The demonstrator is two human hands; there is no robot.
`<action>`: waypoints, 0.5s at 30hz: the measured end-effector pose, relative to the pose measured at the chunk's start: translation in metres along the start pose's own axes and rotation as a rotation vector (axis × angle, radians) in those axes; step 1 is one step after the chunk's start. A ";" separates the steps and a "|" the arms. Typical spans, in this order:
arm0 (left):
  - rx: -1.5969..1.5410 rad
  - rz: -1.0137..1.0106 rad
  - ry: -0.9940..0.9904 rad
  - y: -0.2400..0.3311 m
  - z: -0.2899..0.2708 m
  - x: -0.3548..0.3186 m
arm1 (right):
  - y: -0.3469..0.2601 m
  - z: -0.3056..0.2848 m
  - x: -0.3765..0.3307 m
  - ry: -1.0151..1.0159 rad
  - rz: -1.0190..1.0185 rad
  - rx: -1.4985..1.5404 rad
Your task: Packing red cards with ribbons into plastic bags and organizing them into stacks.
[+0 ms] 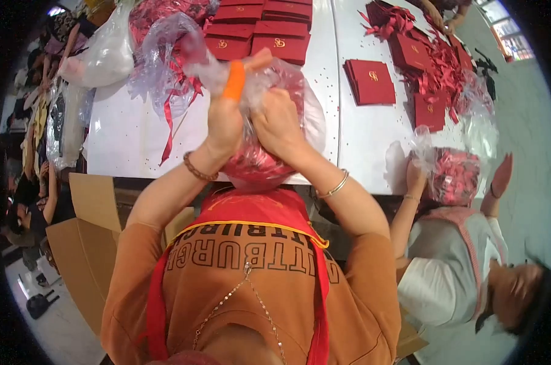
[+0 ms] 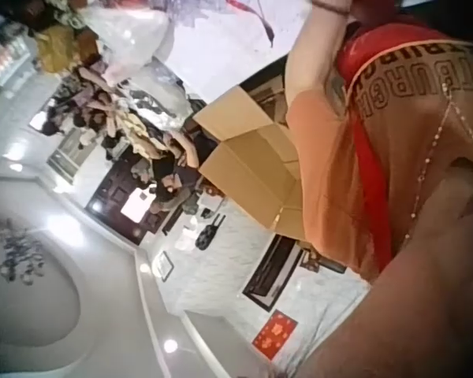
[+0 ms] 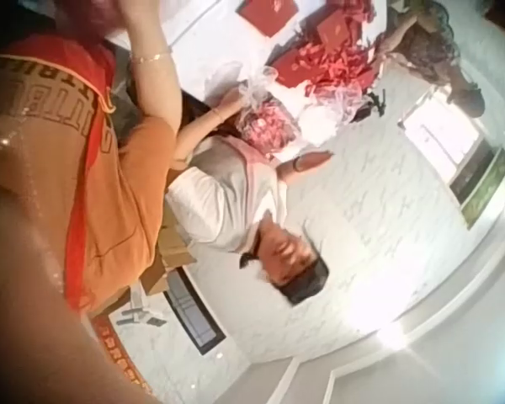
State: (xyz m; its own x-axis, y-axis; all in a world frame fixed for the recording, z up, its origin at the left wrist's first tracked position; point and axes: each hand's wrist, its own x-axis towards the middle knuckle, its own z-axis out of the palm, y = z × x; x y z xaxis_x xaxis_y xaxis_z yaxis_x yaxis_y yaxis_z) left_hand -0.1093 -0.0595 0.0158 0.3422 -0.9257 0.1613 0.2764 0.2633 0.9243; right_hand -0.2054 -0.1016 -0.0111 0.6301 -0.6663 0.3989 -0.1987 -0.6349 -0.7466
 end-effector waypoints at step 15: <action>-0.716 -0.112 -0.033 0.003 -0.021 0.015 | -0.012 -0.029 0.032 0.116 0.423 1.546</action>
State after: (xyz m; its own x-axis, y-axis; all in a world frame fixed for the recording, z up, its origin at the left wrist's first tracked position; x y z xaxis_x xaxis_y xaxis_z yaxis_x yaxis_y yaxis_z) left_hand -0.0841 -0.0662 0.0139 0.2534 -0.9622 0.1000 0.8323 0.2695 0.4843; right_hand -0.2050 -0.1267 0.0262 0.6577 -0.7531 0.0168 0.6221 0.5305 -0.5758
